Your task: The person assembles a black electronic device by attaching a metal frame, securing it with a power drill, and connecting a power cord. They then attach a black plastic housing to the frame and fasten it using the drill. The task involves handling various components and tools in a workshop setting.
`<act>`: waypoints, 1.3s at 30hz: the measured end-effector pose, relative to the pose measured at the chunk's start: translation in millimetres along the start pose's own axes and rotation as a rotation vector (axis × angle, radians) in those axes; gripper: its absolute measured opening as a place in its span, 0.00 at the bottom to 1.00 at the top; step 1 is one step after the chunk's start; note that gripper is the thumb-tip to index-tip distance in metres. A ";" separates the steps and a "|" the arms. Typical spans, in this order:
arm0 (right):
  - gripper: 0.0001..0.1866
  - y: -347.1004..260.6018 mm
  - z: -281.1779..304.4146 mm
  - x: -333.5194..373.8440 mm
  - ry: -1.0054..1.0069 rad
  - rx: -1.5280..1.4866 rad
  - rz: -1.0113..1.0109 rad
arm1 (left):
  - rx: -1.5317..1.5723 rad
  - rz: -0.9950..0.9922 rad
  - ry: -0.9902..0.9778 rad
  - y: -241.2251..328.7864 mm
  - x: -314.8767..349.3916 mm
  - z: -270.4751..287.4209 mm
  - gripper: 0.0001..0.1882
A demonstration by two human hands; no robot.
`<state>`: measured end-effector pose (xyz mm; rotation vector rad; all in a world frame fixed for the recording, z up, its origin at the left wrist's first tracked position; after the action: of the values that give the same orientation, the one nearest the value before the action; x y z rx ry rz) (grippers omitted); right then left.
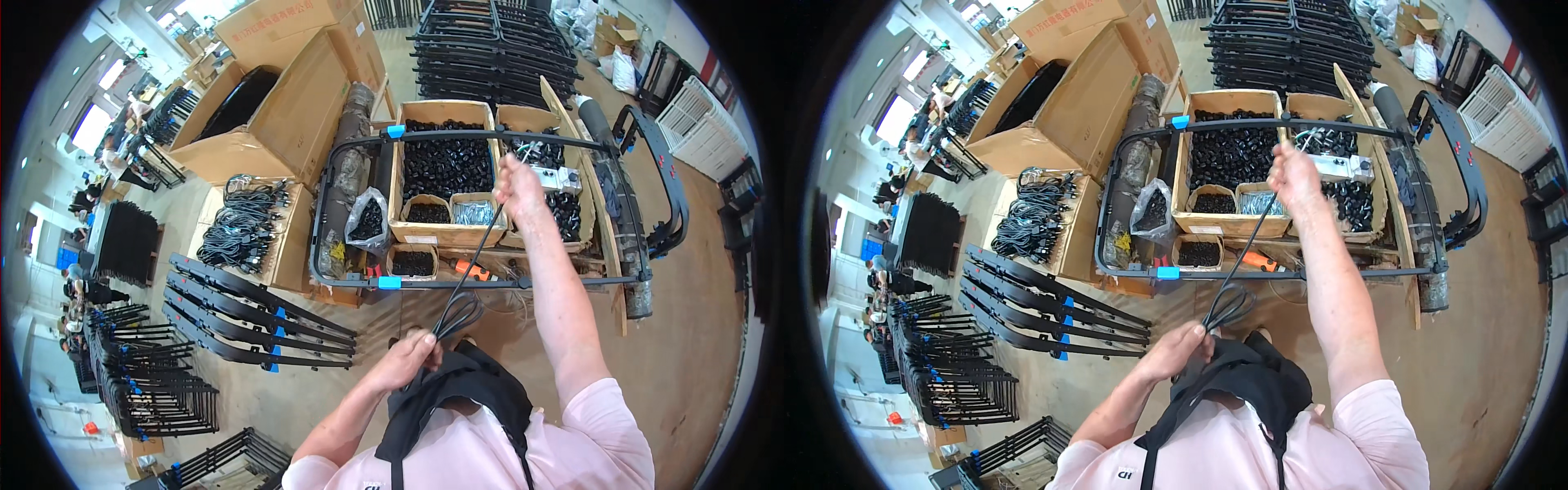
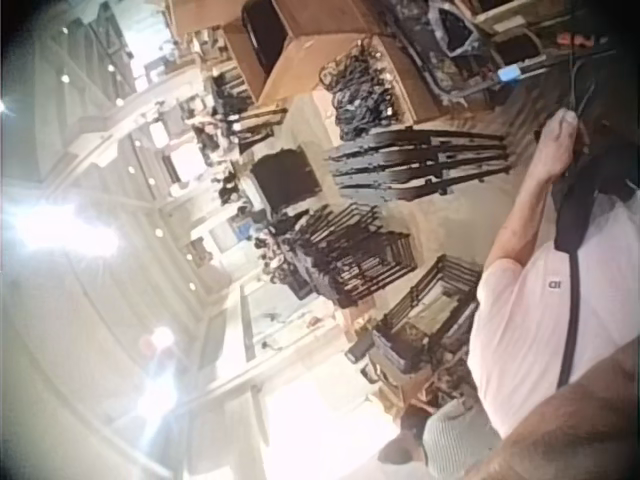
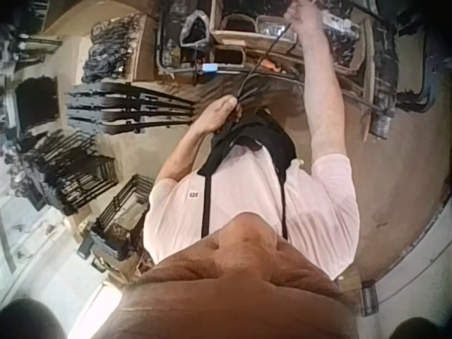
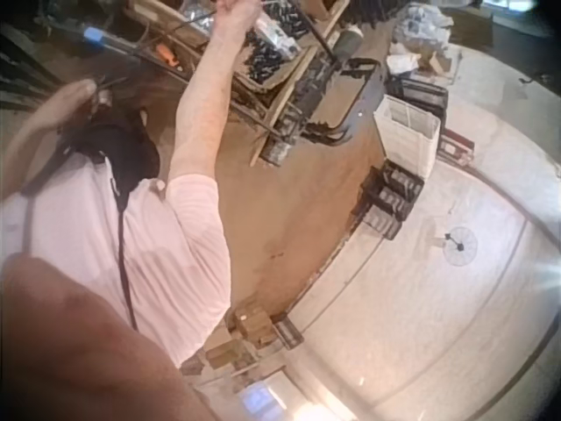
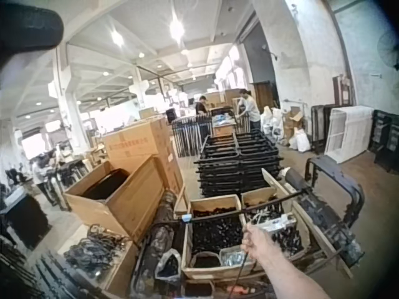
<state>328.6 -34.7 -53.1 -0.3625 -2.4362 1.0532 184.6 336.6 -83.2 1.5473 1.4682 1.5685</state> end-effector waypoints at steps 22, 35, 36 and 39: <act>0.20 151.4 -138.3 297.1 -1.245 0.863 -0.355 | 0.171 -0.304 0.865 53.7 114.4 35.9 0.23; 0.19 193.5 -94.4 284.0 -1.330 1.148 -0.119 | 0.629 -0.328 0.469 -9.9 60.9 34.1 0.15; 0.19 198.5 -93.3 280.6 -1.334 1.171 -0.061 | 0.682 -0.311 0.422 -19.0 54.9 37.6 0.14; 0.16 214.7 -92.3 267.2 -1.349 1.265 0.087 | 0.813 -0.290 0.363 -42.9 44.0 51.3 0.12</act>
<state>158.0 275.8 -74.4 0.9427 -1.8086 3.1975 206.9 406.2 -115.7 1.3538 2.6273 1.1654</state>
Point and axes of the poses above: each hand's wrist, its own x-axis away from the middle knuckle, its own z-axis out of the back of the hand, y = z × x, the point moved 9 cm from there along -x, towards the middle knuckle, and after that the axes turned 13 degrees about -y, right-handed, at the moved point
